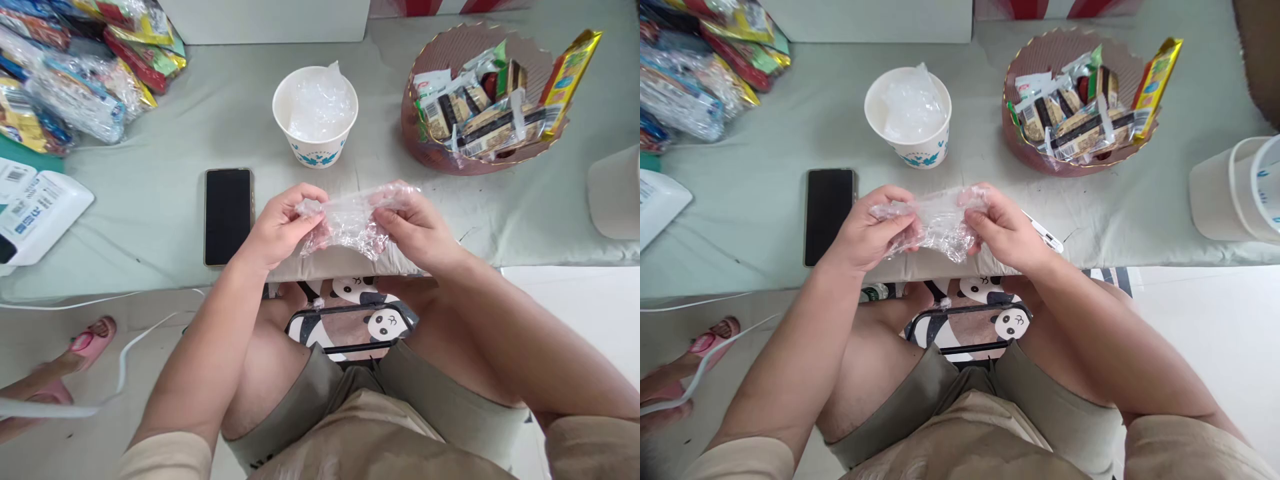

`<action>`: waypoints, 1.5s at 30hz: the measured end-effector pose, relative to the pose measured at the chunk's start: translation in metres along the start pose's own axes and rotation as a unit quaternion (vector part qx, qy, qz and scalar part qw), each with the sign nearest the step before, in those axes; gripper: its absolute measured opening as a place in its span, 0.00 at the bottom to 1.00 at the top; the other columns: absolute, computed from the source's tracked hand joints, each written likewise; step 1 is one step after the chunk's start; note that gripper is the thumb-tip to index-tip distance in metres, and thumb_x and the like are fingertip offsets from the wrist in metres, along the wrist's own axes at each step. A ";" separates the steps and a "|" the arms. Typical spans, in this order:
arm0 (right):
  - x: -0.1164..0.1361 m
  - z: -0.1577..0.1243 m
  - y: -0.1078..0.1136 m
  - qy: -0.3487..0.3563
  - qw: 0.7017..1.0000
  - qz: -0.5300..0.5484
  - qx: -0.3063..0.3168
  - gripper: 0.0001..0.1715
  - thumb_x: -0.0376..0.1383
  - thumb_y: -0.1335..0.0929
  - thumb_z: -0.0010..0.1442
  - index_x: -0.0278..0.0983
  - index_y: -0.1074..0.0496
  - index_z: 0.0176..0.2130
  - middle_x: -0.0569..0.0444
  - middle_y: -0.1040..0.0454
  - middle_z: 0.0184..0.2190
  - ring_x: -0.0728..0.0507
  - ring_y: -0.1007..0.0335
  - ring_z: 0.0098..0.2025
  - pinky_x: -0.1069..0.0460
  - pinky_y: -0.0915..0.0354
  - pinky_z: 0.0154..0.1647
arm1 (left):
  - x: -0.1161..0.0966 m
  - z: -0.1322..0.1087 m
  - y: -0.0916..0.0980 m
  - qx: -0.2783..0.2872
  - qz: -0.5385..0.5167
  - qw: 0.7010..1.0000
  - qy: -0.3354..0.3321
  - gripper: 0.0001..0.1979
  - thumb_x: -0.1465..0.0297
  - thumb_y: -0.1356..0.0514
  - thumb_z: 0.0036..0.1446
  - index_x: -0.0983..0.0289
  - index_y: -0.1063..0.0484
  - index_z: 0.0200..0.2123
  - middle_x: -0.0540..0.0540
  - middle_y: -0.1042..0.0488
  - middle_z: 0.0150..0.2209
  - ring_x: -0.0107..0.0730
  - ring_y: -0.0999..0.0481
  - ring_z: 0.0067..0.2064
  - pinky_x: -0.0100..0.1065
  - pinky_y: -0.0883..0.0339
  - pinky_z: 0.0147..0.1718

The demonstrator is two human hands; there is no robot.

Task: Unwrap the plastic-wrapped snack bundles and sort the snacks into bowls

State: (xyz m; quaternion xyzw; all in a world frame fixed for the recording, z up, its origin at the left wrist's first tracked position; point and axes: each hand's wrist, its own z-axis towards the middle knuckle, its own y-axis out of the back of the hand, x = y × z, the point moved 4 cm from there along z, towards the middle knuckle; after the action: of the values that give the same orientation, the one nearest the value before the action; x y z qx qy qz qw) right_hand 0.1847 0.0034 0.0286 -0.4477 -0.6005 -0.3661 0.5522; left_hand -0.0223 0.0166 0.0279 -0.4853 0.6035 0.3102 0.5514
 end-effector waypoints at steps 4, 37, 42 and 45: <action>0.006 -0.005 0.005 0.069 0.996 -0.039 0.030 0.24 0.58 0.32 0.67 0.42 0.22 0.41 0.51 0.23 0.39 0.42 0.24 0.39 0.45 0.26 0.43 | -0.002 0.004 0.006 -0.002 -0.062 0.998 0.006 0.14 0.57 0.38 0.55 0.63 0.25 0.28 0.53 0.27 0.24 0.31 0.26 0.24 0.33 0.31 0.22; 0.075 0.078 -0.001 0.250 0.873 -0.366 -0.203 0.11 0.28 0.29 0.60 0.41 0.32 0.40 0.54 0.27 0.36 0.48 0.29 0.36 0.50 0.30 0.39 | -0.021 -0.009 0.031 -0.145 0.037 0.964 -0.221 0.06 0.69 0.37 0.62 0.60 0.26 0.43 0.52 0.17 0.35 0.30 0.17 0.35 0.32 0.23 0.37; 0.094 0.154 -0.017 0.129 0.765 -0.627 -0.070 0.08 0.26 0.25 0.55 0.39 0.22 0.34 0.47 0.24 0.50 0.36 0.28 0.54 0.39 0.29 0.56 | -0.030 -0.012 0.060 -0.276 0.040 0.921 -0.272 0.06 0.71 0.35 0.61 0.59 0.28 0.31 0.46 0.26 0.24 0.24 0.26 0.25 0.27 0.32 0.25; 0.087 0.187 -0.020 0.069 0.725 -0.685 0.016 0.08 0.26 0.23 0.53 0.36 0.22 0.29 0.49 0.21 0.42 0.36 0.25 0.52 0.39 0.30 0.53 | -0.034 -0.017 0.069 -0.302 0.044 0.919 -0.251 0.10 0.73 0.36 0.61 0.60 0.29 0.28 0.46 0.29 0.23 0.24 0.29 0.24 0.27 0.34 0.24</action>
State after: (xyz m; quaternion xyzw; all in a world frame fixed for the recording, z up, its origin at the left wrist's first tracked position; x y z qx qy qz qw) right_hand 0.1042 0.1834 0.0927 0.1213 -0.7098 -0.6651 0.1976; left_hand -0.0955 0.0326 0.0530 -0.5077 0.3434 0.6133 0.4981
